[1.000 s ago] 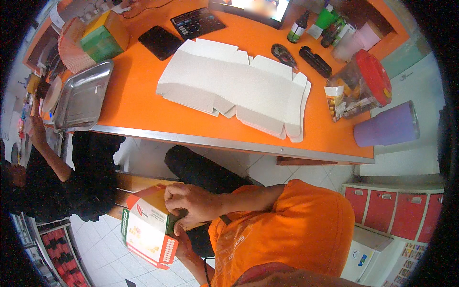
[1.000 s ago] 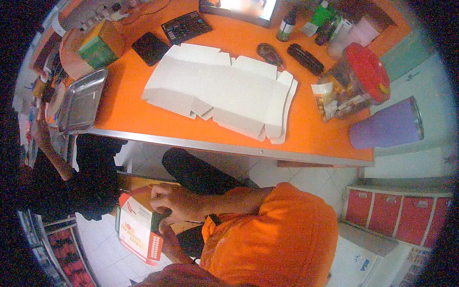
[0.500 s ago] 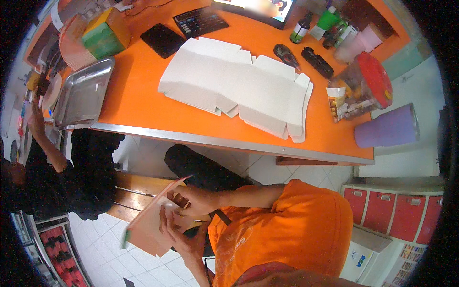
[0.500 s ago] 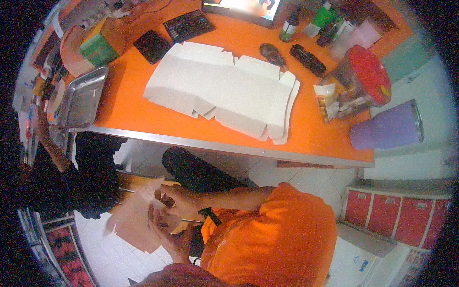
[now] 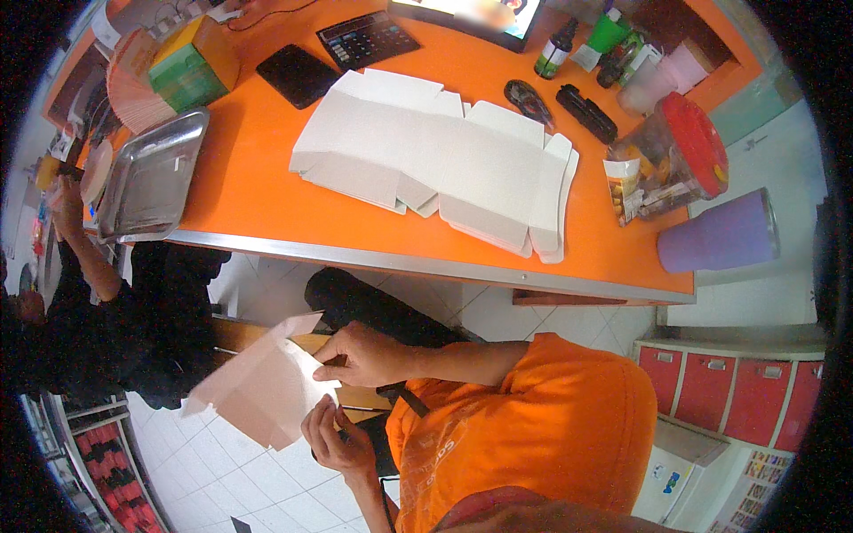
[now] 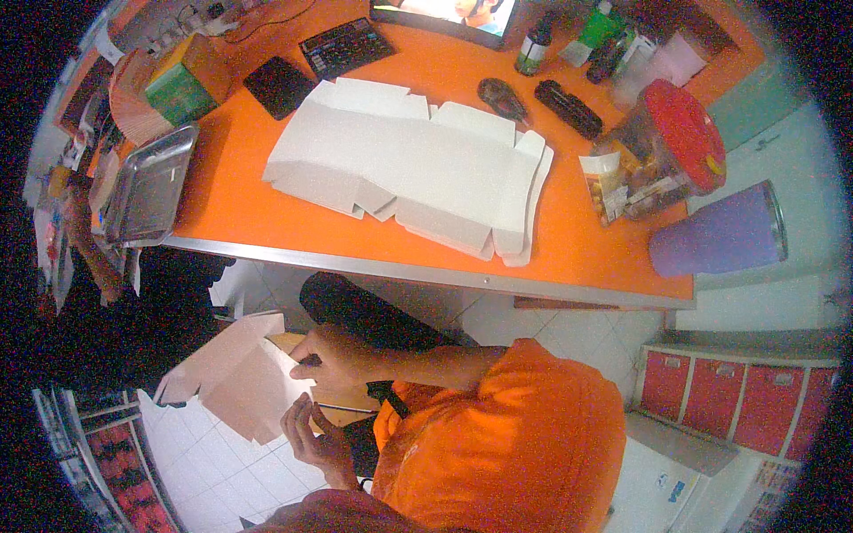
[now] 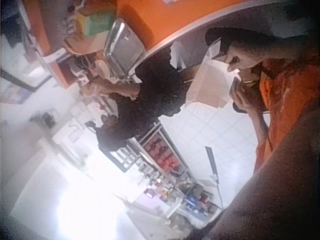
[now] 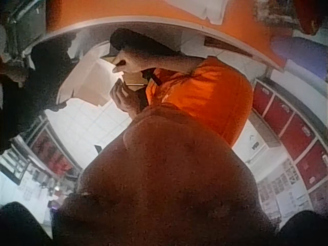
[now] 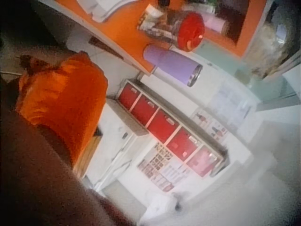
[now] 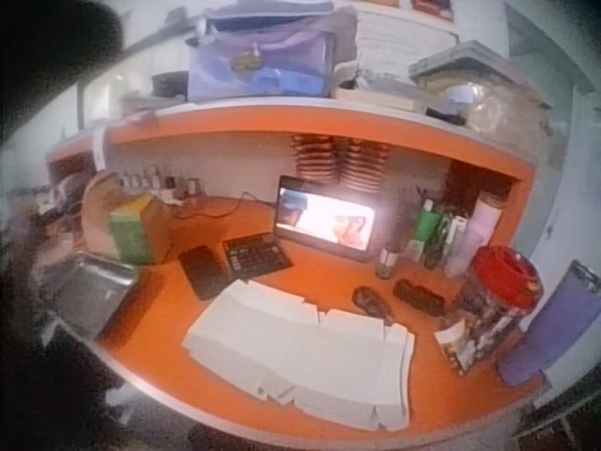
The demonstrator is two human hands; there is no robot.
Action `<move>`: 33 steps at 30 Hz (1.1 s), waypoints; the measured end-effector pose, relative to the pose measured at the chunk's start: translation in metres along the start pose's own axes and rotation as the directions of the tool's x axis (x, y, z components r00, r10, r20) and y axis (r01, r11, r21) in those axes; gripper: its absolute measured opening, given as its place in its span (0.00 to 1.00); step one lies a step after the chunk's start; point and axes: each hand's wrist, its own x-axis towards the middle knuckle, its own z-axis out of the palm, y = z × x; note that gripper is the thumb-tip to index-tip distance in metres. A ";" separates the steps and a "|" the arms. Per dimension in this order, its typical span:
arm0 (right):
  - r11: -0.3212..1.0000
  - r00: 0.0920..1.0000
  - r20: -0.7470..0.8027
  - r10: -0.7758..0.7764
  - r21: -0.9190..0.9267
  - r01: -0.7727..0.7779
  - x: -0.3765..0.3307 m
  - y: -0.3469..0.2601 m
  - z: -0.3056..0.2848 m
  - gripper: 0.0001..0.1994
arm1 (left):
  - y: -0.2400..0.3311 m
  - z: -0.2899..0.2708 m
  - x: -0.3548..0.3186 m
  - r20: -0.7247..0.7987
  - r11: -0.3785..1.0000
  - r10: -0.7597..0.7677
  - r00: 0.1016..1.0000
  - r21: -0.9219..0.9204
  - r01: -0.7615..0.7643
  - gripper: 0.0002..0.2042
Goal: The person assembles small, flat-packed cardboard boxes by folding the flaps and tucking the tabs into slots. The person works at a counter, repeatedly picking up a flat piece, folding it into a box shape, and placing the finished box on the counter.
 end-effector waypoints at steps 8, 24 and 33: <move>0.892 0.912 -0.040 -0.408 -0.230 0.389 -0.008 0.000 0.016 0.07 | -0.012 0.007 -0.025 -0.068 0.949 -0.305 0.950 -0.107 0.297 0.06; 0.924 0.926 0.024 -0.377 -0.063 0.378 -0.006 -0.007 0.029 0.04 | -0.012 0.007 -0.017 0.207 0.379 -0.669 0.714 -0.731 0.567 0.08; 0.956 0.956 0.005 -0.292 0.029 0.292 -0.004 -0.012 0.024 0.05 | -0.019 0.004 -0.012 0.263 0.368 -0.621 0.738 -0.734 0.571 0.04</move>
